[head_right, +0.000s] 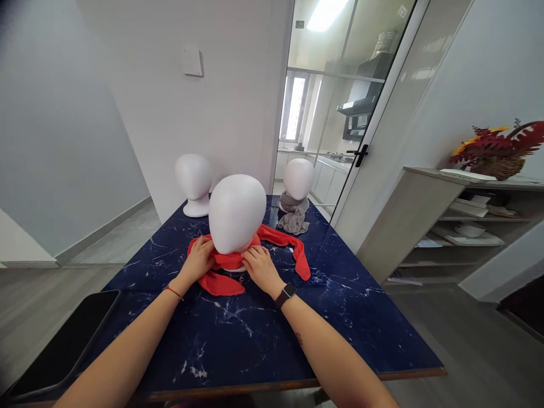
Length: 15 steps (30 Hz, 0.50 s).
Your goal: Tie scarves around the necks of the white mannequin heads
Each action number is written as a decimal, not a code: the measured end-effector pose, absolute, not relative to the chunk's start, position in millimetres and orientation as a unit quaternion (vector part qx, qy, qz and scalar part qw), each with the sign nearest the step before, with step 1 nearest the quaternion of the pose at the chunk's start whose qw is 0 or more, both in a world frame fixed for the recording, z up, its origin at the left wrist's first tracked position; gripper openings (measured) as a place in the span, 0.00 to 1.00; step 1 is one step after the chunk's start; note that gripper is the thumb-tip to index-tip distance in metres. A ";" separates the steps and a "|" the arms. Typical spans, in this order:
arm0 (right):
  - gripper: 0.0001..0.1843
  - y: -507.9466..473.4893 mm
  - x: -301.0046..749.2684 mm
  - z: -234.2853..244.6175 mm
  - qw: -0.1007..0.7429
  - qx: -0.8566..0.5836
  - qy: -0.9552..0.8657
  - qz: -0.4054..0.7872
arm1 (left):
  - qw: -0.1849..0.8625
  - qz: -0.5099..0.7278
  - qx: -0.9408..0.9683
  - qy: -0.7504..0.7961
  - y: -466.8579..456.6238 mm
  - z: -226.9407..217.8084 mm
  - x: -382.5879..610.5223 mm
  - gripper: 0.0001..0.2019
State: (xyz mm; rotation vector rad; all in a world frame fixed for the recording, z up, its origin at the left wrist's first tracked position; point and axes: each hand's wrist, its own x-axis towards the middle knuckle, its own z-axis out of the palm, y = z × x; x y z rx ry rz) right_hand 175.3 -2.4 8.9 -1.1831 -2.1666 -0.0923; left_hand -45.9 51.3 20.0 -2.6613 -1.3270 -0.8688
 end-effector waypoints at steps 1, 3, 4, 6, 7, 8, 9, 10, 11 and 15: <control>0.09 -1.6 174.8 8.7 0.319 -0.462 -0.827 -0.036 | 0.024 -0.266 -0.858 -0.440 50.1 22.3 -46.3 0.15; 0.10 -0.8 173.4 9.3 0.299 -0.482 -0.822 -0.037 | 0.027 -0.243 -0.849 -0.468 48.7 26.6 -47.1 0.11; 0.10 -0.9 172.2 10.1 0.291 -0.492 -0.820 -0.039 | 0.027 -0.234 -0.843 -0.484 48.3 28.4 -47.3 0.09; 0.11 -1.6 169.5 12.2 0.280 -0.508 -0.813 -0.043 | 0.023 -0.209 -0.828 -0.519 47.2 31.3 -46.7 0.07; 0.11 -2.1 168.1 13.4 0.279 -0.515 -0.810 -0.044 | 0.022 -0.197 -0.821 -0.535 46.2 32.4 -45.6 0.06; 0.12 -2.5 167.0 14.3 0.279 -0.520 -0.806 -0.044 | 0.021 -0.183 -0.813 -0.552 44.7 33.1 -43.9 0.06; 0.12 -2.8 166.3 15.1 0.279 -0.526 -0.802 -0.043 | 0.022 -0.169 -0.805 -0.568 42.4 33.6 -41.4 0.07; 0.13 -2.9 166.1 15.4 0.279 -0.532 -0.798 -0.041 | 0.023 -0.157 -0.799 -0.581 39.3 33.9 -37.9 0.08; 0.13 -2.7 166.4 15.4 0.276 -0.540 -0.794 -0.037 | 0.024 -0.146 -0.796 -0.587 35.3 34.0 -33.5 0.09; 0.14 -0.3 171.1 11.7 0.256 -0.572 -0.779 -0.006 | 0.001 -0.111 -0.835 -0.539 15.1 33.2 -11.7 0.09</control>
